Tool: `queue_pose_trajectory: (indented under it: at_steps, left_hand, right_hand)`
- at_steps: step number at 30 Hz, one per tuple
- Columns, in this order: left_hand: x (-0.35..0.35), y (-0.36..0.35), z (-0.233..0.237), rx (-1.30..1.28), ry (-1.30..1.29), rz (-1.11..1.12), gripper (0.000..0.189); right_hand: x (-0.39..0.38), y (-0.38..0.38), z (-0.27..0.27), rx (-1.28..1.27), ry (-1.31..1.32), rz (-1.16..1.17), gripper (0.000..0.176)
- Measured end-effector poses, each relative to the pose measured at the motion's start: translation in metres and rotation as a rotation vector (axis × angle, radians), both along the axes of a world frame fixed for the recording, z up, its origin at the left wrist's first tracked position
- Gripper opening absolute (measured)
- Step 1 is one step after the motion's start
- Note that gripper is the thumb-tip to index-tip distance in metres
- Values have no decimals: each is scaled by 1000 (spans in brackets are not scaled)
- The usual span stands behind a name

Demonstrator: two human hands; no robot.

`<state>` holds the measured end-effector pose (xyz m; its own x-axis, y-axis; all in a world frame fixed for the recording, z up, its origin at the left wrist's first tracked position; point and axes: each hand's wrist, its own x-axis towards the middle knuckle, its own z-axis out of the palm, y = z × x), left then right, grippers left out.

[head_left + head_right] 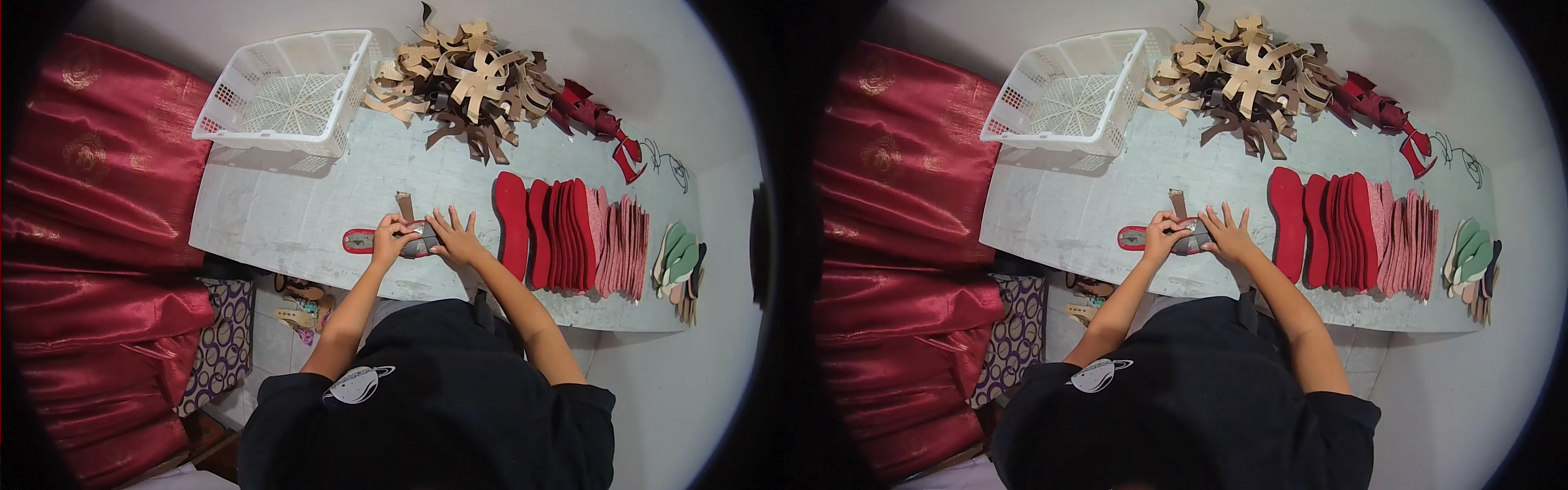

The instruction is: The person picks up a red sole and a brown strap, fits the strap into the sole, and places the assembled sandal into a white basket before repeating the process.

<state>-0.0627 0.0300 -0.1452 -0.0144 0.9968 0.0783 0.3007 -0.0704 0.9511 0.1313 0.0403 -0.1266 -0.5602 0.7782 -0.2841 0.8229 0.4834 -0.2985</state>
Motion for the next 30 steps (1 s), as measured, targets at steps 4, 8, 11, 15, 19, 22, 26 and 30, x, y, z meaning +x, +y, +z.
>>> queue_pose_trajectory:
  at_steps: [4, 8, 11, 15, 19, 22, 26, 30]
  left_hand:
    - [0, -1, -3, 73, 51, 16, 21]
    - [-3, 2, -7, 134, 134, -23, 20]
    - [-2, 3, -3, 66, 69, -6, 21]
    - [-2, 4, 3, -26, -11, -15, 26]
    - [-3, 1, 1, 70, 205, 100, 60]
    - [-2, 3, -4, 139, 235, 147, 92]
    - [-5, 5, 0, 7, 375, 69, 102]
    - [-8, 10, -1, -57, 412, 17, 99]
  right_hand:
    - [0, 0, 0, -1, 1, 4, 76]
    - [0, 0, 0, -10, 5, -6, 77]
    - [-1, -2, -3, -8, 2, -12, 77]
    - [-1, 0, -3, -10, -13, -4, 76]
    - [0, -1, -5, 6, 4, 2, 76]
    - [0, 1, -5, -3, -2, -8, 76]
    - [0, 1, -4, -22, -17, 18, 76]
    - [0, 1, -4, -27, -13, 11, 76]
